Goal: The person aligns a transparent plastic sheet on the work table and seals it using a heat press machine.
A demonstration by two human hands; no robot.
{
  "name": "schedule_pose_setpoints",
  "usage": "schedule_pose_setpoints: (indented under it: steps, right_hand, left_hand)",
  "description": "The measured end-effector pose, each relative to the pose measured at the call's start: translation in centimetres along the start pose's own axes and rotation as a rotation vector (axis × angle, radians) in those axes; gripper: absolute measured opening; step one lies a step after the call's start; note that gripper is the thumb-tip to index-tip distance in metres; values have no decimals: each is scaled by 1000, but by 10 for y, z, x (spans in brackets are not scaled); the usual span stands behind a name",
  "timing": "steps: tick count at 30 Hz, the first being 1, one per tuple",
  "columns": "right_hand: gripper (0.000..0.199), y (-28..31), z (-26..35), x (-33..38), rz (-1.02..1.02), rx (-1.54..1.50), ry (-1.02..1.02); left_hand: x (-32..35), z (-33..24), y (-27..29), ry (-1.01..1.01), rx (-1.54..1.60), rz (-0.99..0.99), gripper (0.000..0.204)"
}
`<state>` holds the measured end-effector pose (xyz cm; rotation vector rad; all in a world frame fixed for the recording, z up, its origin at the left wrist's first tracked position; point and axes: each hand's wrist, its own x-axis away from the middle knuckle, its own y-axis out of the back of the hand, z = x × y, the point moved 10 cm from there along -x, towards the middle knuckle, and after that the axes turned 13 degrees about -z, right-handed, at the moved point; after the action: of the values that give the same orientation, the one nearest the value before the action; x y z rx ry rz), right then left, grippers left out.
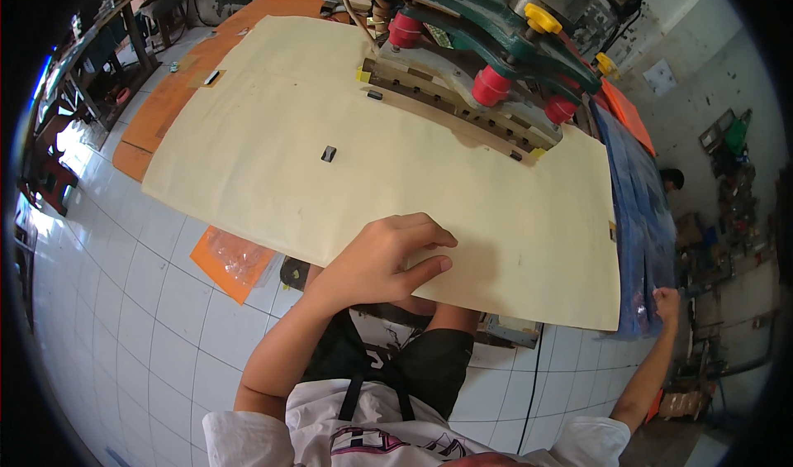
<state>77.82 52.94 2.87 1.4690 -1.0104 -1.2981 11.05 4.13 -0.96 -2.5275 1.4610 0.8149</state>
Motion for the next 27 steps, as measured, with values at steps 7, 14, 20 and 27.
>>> schedule_pose_setpoints:
  steps: [7,14,20,27]
  right_hand:
    - [34,30,101,37,63,312,205]
    - [25,114,61,-4,-602,678,27]
    - [28,172,159,63,-910,698,171]
    - [37,153,285,218,-983,340,454]
  left_hand:
    - [2,-4,4,-12,-60,8,21]
    - [0,-1,2,-19,-15,2,20]
    - [3,-3,7,-4,-41,-28,20]
    - [1,1,4,52,-14,-28,20]
